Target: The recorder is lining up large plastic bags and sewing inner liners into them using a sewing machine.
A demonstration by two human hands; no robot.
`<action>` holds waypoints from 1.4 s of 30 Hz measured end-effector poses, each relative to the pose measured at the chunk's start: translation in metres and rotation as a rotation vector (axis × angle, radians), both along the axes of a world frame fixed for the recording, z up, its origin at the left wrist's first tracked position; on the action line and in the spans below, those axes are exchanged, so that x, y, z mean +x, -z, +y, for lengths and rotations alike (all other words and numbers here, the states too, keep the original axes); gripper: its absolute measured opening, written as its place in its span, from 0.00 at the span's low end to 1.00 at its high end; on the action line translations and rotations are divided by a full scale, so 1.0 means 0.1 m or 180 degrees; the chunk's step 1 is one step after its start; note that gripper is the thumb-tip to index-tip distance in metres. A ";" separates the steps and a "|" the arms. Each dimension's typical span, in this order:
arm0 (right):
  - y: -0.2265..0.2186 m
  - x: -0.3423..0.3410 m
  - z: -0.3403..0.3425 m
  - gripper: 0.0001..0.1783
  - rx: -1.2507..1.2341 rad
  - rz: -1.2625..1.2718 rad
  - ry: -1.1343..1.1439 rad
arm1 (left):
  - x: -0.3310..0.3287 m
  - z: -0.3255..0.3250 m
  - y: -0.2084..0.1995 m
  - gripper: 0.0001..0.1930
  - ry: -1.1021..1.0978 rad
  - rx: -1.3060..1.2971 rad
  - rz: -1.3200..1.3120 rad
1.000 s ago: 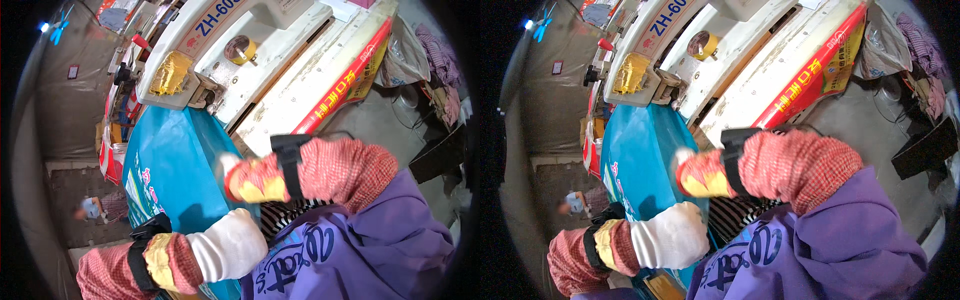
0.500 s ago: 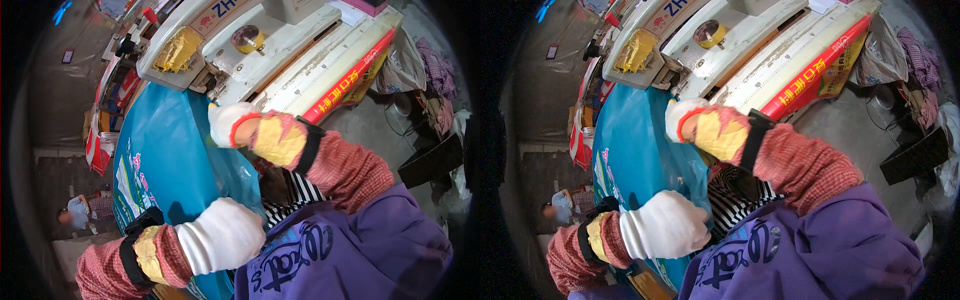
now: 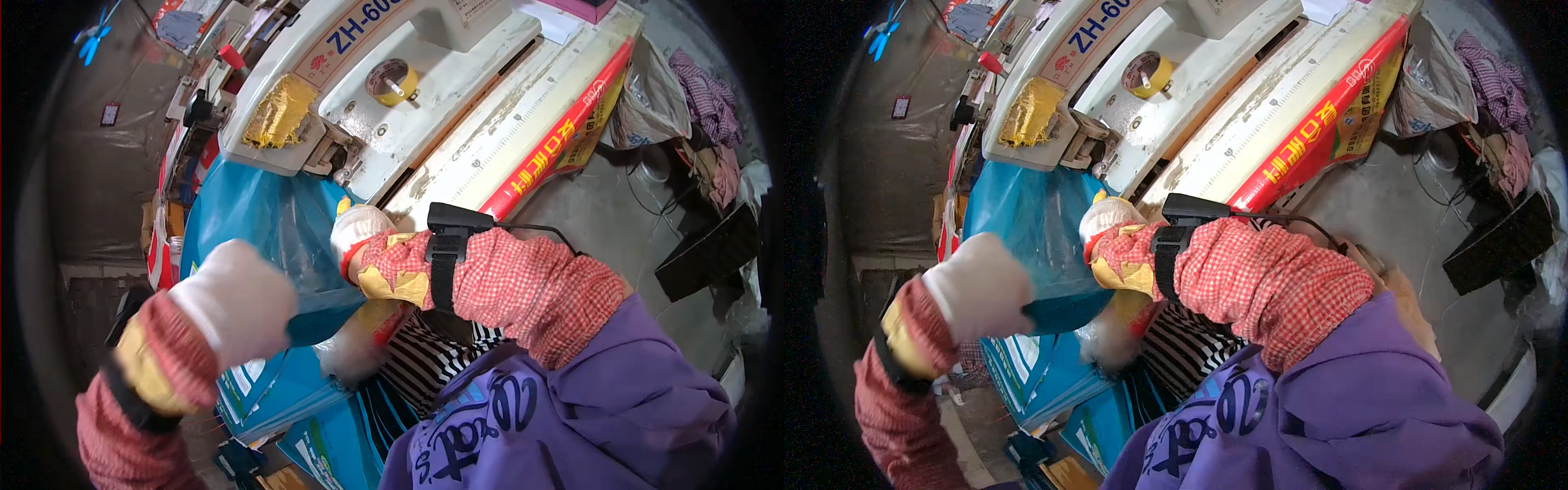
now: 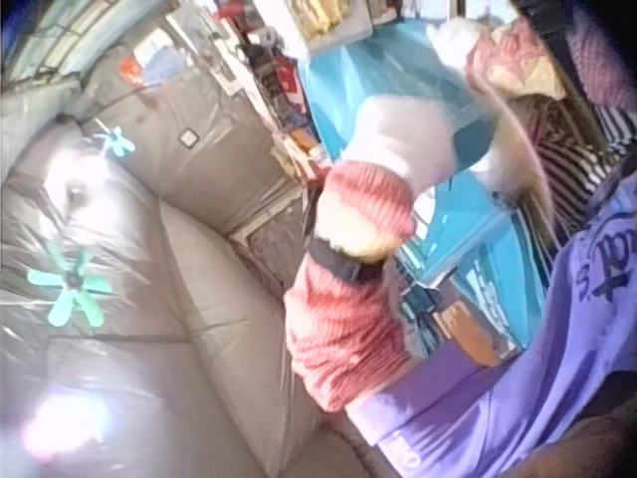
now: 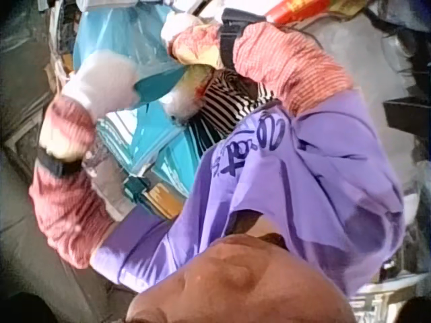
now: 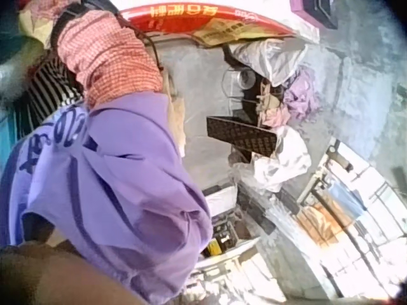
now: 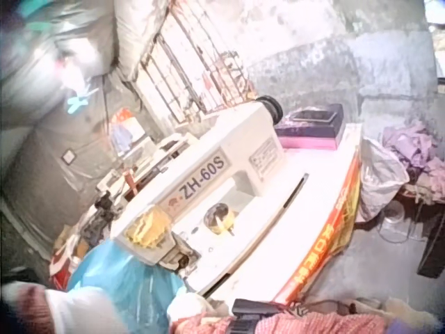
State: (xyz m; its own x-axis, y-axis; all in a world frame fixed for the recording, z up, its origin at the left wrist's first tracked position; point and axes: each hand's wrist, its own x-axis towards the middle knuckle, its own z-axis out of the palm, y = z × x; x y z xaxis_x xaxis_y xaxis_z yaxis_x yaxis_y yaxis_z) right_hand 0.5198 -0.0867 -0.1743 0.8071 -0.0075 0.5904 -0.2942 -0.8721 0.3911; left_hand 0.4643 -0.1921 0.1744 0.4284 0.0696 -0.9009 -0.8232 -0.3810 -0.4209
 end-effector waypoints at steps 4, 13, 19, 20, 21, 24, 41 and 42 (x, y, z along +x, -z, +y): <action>-0.15 0.03 0.04 0.12 0.0171 0.1290 -0.0768 | -0.60 0.18 0.09 0.07 0.0367 -0.0645 0.0557; -0.09 0.40 0.16 0.22 -0.4074 -0.1836 0.2867 | -0.10 -0.18 0.41 0.10 -0.0394 -0.0464 0.0384; -0.12 0.60 0.08 0.20 -0.2500 -0.1555 0.6326 | -0.05 0.20 -0.19 0.12 0.0993 -0.0201 -0.0157; -0.14 0.50 0.02 0.20 -0.2501 -0.1525 0.6324 | -0.27 0.49 0.05 0.12 0.1677 -0.1458 -0.0552; -0.14 0.34 0.00 0.19 -0.3468 -0.1685 0.4328 | -0.44 0.36 0.14 0.10 0.1184 -0.1295 0.0055; -0.38 0.40 -0.11 0.23 -0.3669 -0.1617 0.3486 | -0.60 -0.15 0.50 0.04 0.0122 -0.1491 0.1261; -0.53 0.57 0.31 0.22 -0.1746 -0.1064 0.5463 | -0.62 -0.14 0.56 0.11 -0.0423 -0.1500 0.1025; -0.82 0.54 0.19 0.21 -0.1565 -0.0921 0.5351 | -0.49 -0.11 0.74 0.09 -0.0533 -0.1642 0.1056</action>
